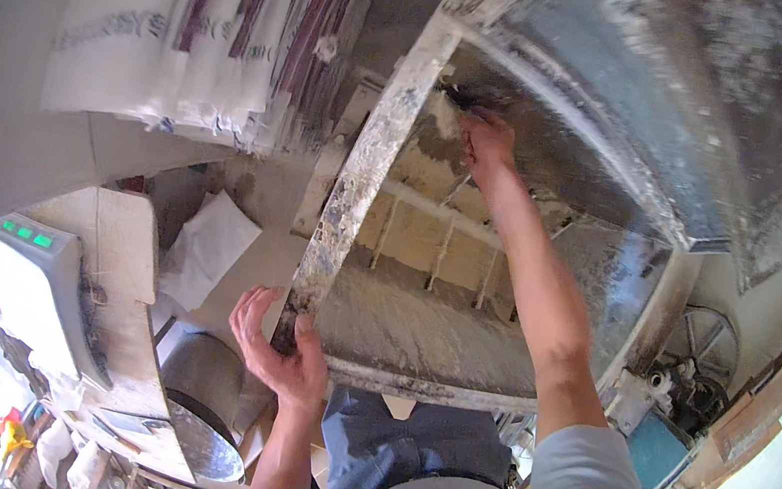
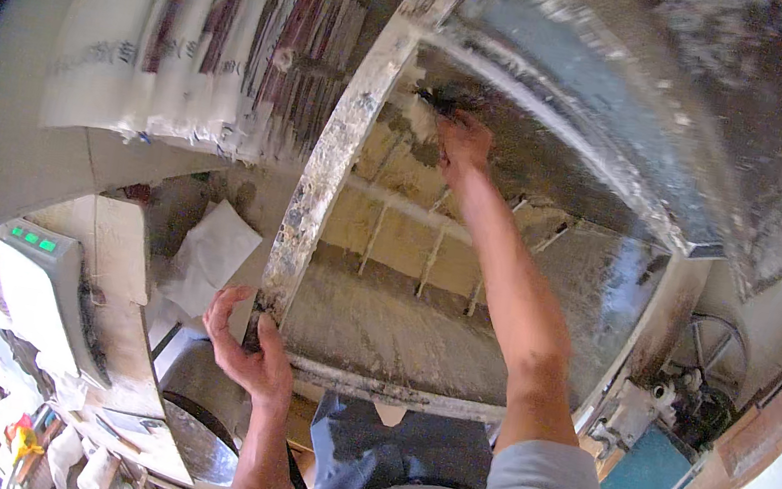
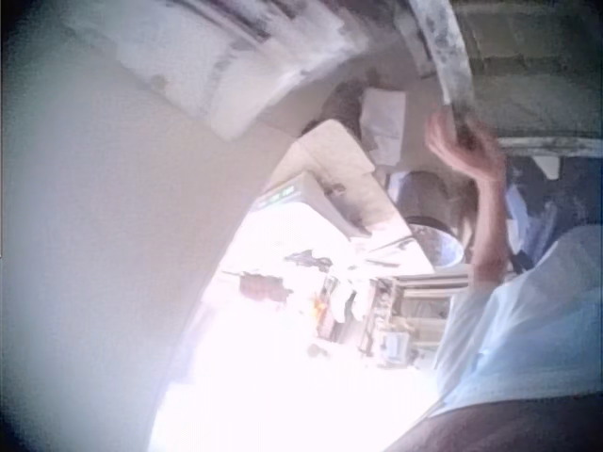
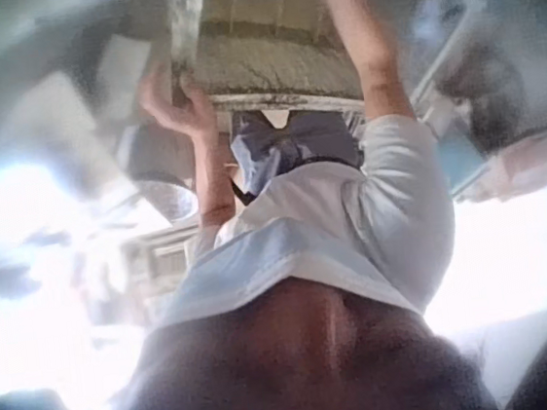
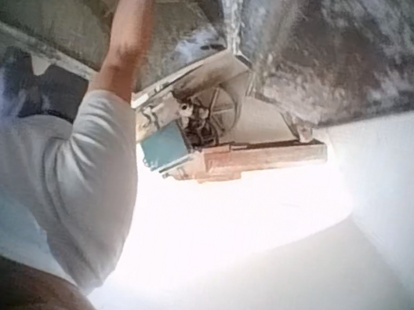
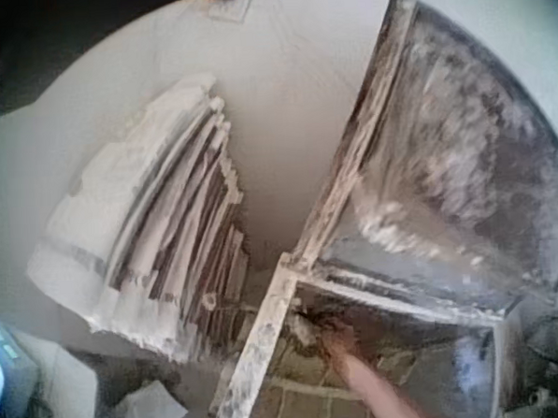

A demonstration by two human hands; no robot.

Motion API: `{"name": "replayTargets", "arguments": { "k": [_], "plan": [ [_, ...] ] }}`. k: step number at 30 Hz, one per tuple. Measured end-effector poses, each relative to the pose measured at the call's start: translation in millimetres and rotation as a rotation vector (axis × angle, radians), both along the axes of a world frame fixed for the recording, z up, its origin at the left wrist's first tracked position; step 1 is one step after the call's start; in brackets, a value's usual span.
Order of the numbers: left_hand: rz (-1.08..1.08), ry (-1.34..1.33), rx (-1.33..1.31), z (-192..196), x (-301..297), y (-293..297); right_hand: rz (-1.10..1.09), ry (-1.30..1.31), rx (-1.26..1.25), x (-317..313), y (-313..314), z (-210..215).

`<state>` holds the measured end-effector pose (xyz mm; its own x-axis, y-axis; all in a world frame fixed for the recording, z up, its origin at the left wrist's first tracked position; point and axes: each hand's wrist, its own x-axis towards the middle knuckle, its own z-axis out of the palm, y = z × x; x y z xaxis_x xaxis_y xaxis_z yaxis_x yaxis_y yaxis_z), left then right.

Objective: The person removes a large sheet of dough from a wooden rack, feeds it through a dough sheeter, and collects the resulting noodles. They repeat this with a second sheet, then gather the noodles and place them on a wooden board. Finally, they use a scraper to clean flour from a metal tray.

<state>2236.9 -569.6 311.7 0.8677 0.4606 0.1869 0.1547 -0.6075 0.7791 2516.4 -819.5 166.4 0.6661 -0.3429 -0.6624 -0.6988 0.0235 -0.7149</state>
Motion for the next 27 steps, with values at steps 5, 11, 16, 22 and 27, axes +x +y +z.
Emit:
{"name": "replayTargets", "arguments": {
  "k": [5, 11, 16, 22, 27],
  "plan": [
    [0.052, -0.098, -0.036, -16, -9, -3, -0.025, 0.113, -0.009, -8, -19, -212],
    [0.052, -0.079, -0.02, -10, -3, -5, -0.074, 0.121, 0.095, -58, -12, -118],
    [-0.032, 0.014, 0.069, 0, 1, -3, 0.001, -0.058, 0.378, -57, -17, 126],
    [-0.022, 0.032, 0.037, 2, 2, -6, -0.022, -0.001, 0.351, 8, 10, 84],
    [0.054, 0.014, -0.002, -6, -1, -9, 0.033, 0.187, 0.327, 49, 5, -134]
  ]
}}
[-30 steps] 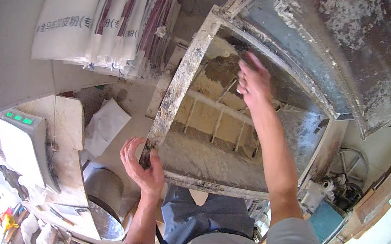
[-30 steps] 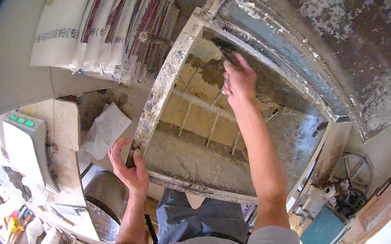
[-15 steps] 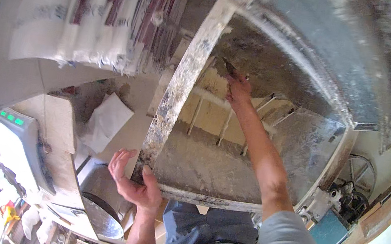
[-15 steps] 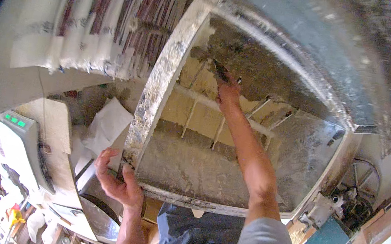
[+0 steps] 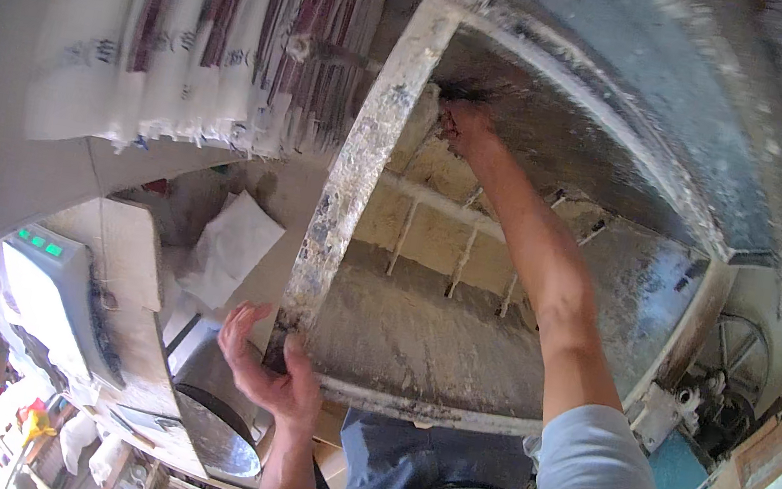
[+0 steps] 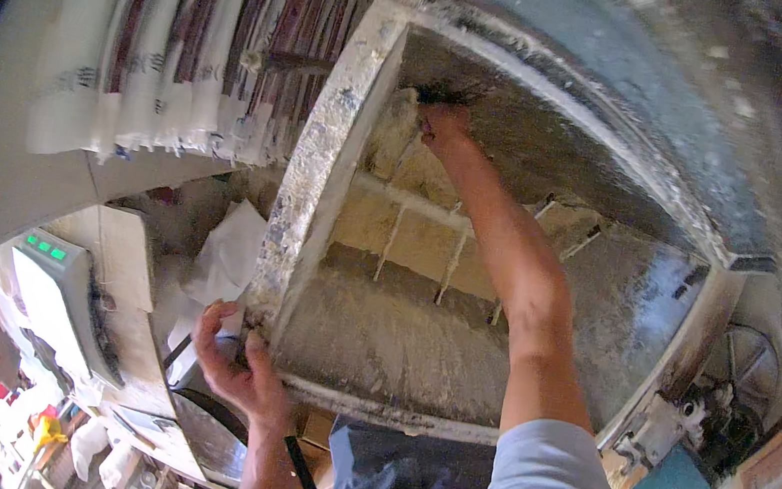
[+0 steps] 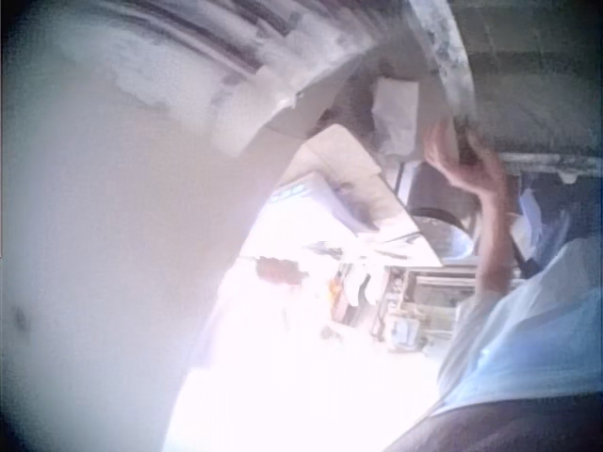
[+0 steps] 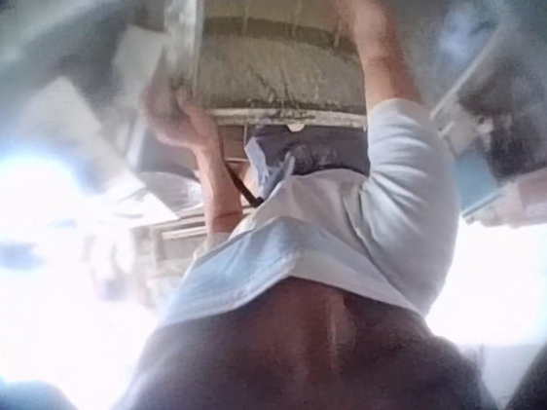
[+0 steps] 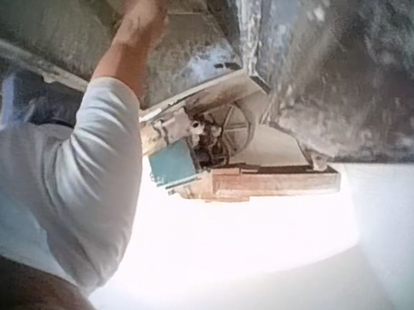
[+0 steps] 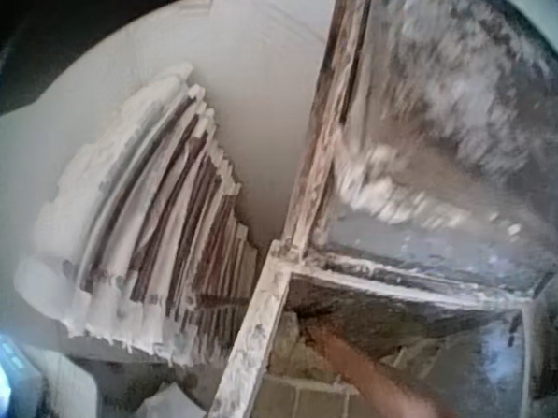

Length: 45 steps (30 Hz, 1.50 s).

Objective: The person removes a large sheet of dough from a wooden rack, feeds it through a dough sheeter, and collects the resulting noodles. They repeat this with a second sheet, then gather the noodles and place them on a wooden board. Finally, they use a scraper to clean flour from a metal tray.

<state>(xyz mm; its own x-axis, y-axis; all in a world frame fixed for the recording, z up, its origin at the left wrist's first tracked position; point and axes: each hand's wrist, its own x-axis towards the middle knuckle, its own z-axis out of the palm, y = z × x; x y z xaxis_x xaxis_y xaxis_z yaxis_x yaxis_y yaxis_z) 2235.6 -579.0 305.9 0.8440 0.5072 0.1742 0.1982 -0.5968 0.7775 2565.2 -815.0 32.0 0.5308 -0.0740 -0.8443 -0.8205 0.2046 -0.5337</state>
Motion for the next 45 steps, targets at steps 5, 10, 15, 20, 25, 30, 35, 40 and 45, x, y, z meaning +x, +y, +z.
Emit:
{"name": "replayTargets", "arguments": {
  "k": [5, 10, 15, 20, 25, 30, 35, 40, 45],
  "plan": [
    [0.083, -0.042, -0.033, -9, -8, -5, 0.205, 0.021, 0.503, 0, -73, -135],
    [0.129, -0.021, 0.003, -8, -5, -9, 0.164, 0.06, 0.013, -54, -78, -47],
    [0.068, 0.009, 0.052, 0, 2, -11, 0.149, -0.05, -0.01, -148, -97, 144],
    [0.037, 0.043, 0.113, 1, 0, -11, 0.131, -0.12, -0.623, -175, -172, 192],
    [0.047, -0.003, 0.068, -8, -4, -10, -0.007, -0.194, -0.528, -132, -185, 70],
    [0.119, -0.044, 0.075, -15, -7, -11, -0.049, -0.168, -0.419, -115, -158, -65],
    [0.087, -0.007, 0.085, -11, -6, -9, 0.006, -0.235, -0.355, -154, -166, -20],
    [0.039, 0.019, 0.072, -1, -1, -11, 0.179, -0.095, -0.221, -185, -169, 130],
    [0.017, 0.032, 0.062, 7, 2, -14, 0.33, -0.167, -0.117, -171, -141, 207]
  ]
}}
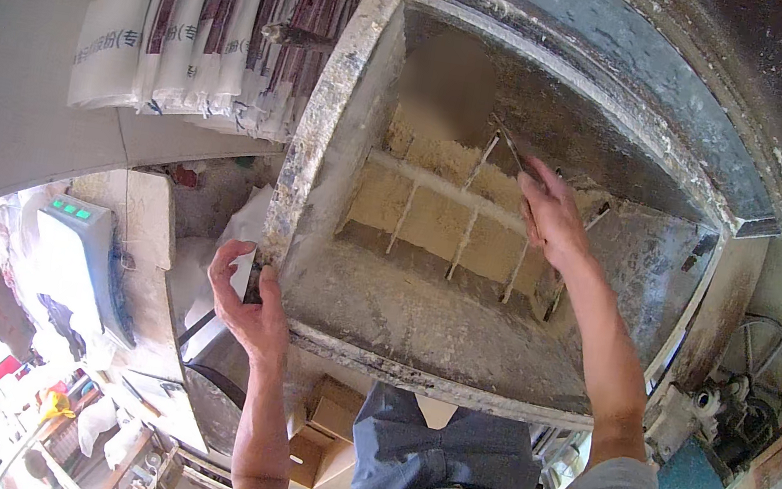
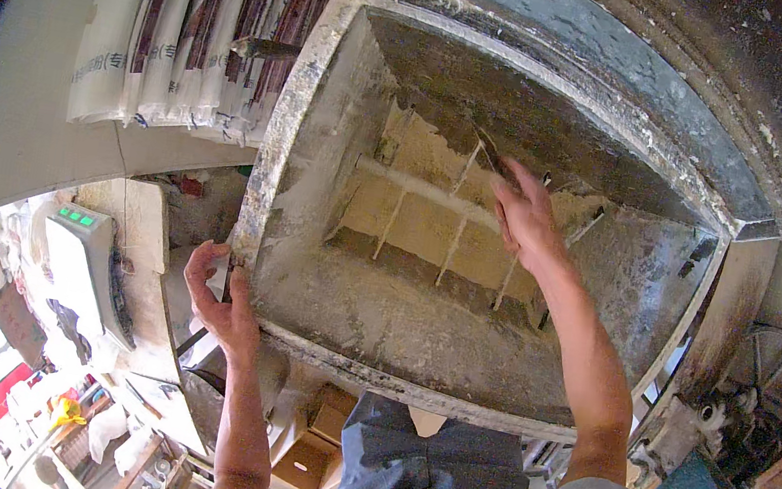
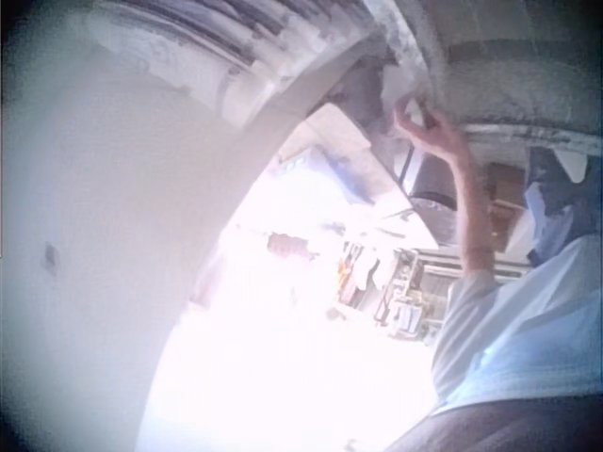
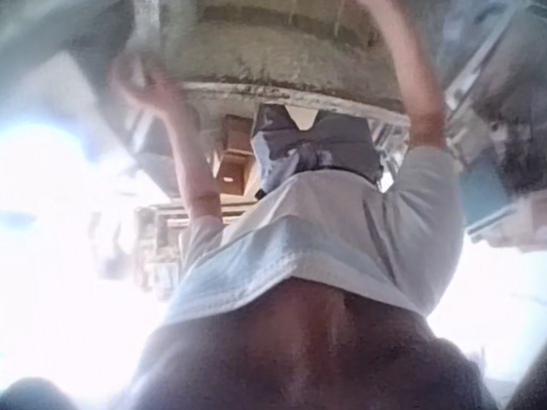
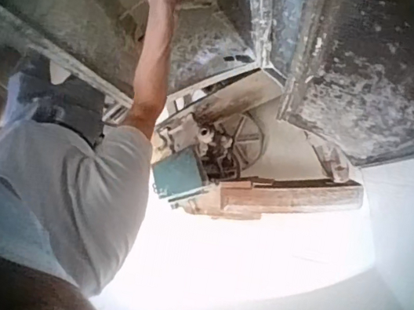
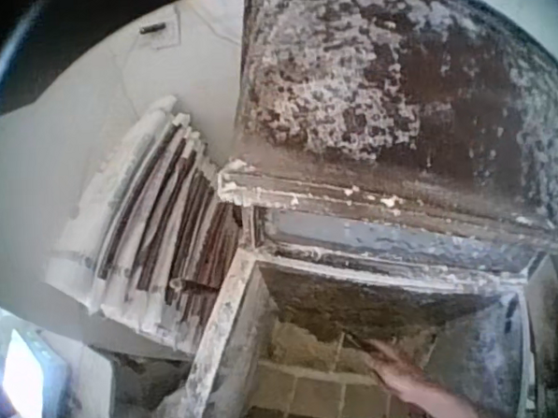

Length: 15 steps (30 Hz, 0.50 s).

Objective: The person removes a large sheet of dough from a wooden rack, feeds it through a dough sheeter, and collects the resulting noodles. They repeat this with a second sheet, then gather the noodles and place them on a wooden board. Finally, they use a scraper to clean flour from a metal tray.

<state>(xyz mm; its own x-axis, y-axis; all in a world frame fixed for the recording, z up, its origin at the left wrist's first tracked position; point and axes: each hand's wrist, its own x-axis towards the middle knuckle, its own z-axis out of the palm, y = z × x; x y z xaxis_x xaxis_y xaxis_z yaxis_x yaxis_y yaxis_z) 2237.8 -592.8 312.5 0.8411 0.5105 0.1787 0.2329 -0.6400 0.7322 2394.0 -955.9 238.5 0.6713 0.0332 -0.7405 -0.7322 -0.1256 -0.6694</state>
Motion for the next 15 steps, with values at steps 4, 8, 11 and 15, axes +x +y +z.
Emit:
{"name": "replayTargets", "arguments": {
  "k": [4, 8, 11, 15],
  "plan": [
    [-0.006, 0.005, 0.009, 2, 1, 1, 0.128, -0.151, -0.024, 76, 44, -42],
    [0.002, -0.028, 0.026, -5, -3, 3, 0.231, -0.26, -0.176, 112, 111, -160],
    [0.044, -0.071, -0.053, -13, -7, 3, 0.17, -0.145, -0.127, 124, 137, -247],
    [0.041, -0.079, -0.079, -17, -8, 3, 0.064, 0.005, 0.027, 121, 133, -287]
  ]
}}
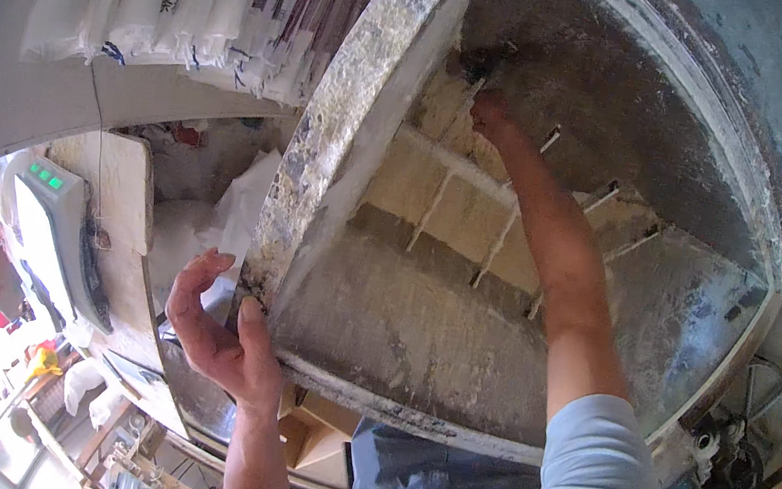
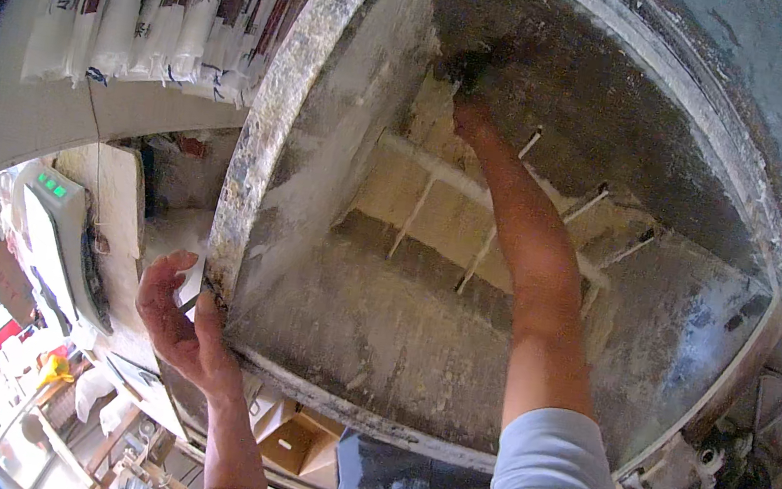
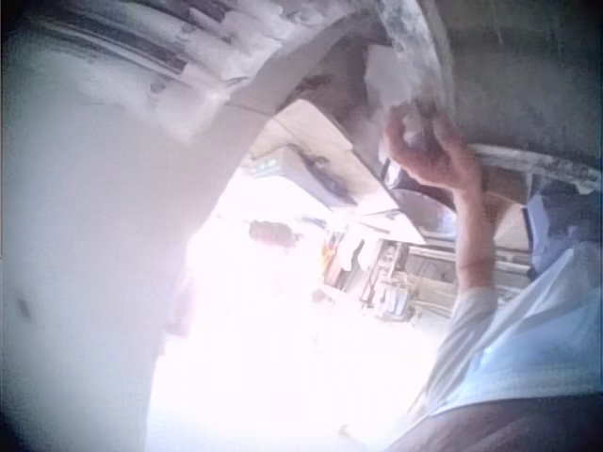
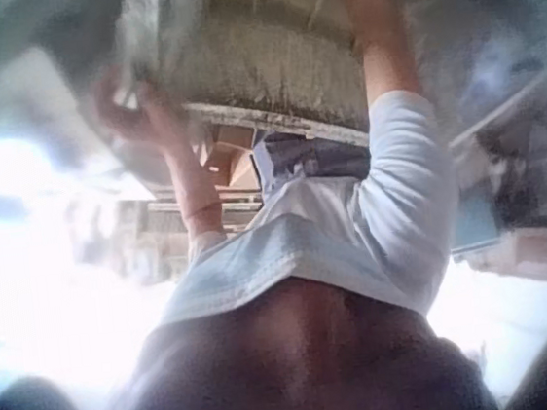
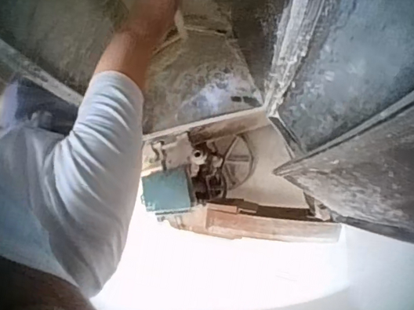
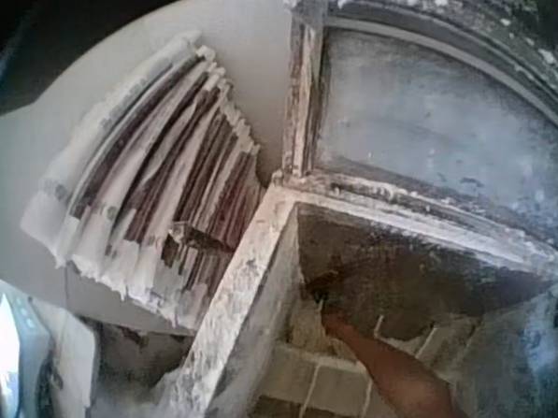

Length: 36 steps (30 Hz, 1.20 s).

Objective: The person removes a large sheet of dough from a wooden rack, feeds it through a dough sheeter, and collects the resulting noodles. They repeat this with a second sheet, then gather the noodles and place them on a wooden board. Finally, they use a scraper to clean flour from a metal tray.

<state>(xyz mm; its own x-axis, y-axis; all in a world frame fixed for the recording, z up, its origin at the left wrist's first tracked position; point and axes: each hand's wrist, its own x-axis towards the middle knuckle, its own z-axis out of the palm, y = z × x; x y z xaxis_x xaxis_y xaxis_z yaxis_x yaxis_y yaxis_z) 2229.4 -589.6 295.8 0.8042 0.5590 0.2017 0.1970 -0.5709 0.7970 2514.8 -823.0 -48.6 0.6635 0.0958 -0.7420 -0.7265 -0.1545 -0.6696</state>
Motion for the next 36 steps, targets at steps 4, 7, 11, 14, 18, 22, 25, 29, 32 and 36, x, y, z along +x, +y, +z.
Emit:
{"name": "replayTargets", "arguments": {
  "k": [4, 7, 11, 14, 18, 22, 25, 29, 32, 36],
  "plan": [
    [-0.01, 0.038, 0.075, 6, 5, 2, -0.089, 0.098, 0.119, -20, -35, 64],
    [-0.038, 0.08, 0.126, 13, 9, 1, -0.168, 0.209, 0.203, -42, -69, 139],
    [-0.04, 0.129, 0.132, 19, 12, -2, -0.026, 0.046, 0.123, -73, -96, 209],
    [-0.03, 0.161, 0.118, 21, 12, -5, 0.165, -0.113, -0.114, -74, -105, 244],
    [-0.019, 0.179, 0.133, 23, 13, -6, 0.464, -0.783, -0.527, -57, -105, 278],
    [-0.023, 0.13, 0.092, 24, 15, -8, 0.513, -1.217, -0.605, -20, -84, 254],
    [-0.009, 0.123, 0.092, 22, 13, -8, 0.577, -1.009, -0.5, 8, -60, 178],
    [0.027, 0.08, 0.069, 10, 7, -4, 0.752, -0.906, -0.708, 23, -50, 44],
    [0.024, 0.057, 0.11, 1, 4, -2, 0.768, -0.898, -0.84, 30, -40, -45],
    [0.032, 0.048, 0.066, 1, 3, -5, 1.044, -0.859, -0.822, 35, -26, -93]
  ]
}}
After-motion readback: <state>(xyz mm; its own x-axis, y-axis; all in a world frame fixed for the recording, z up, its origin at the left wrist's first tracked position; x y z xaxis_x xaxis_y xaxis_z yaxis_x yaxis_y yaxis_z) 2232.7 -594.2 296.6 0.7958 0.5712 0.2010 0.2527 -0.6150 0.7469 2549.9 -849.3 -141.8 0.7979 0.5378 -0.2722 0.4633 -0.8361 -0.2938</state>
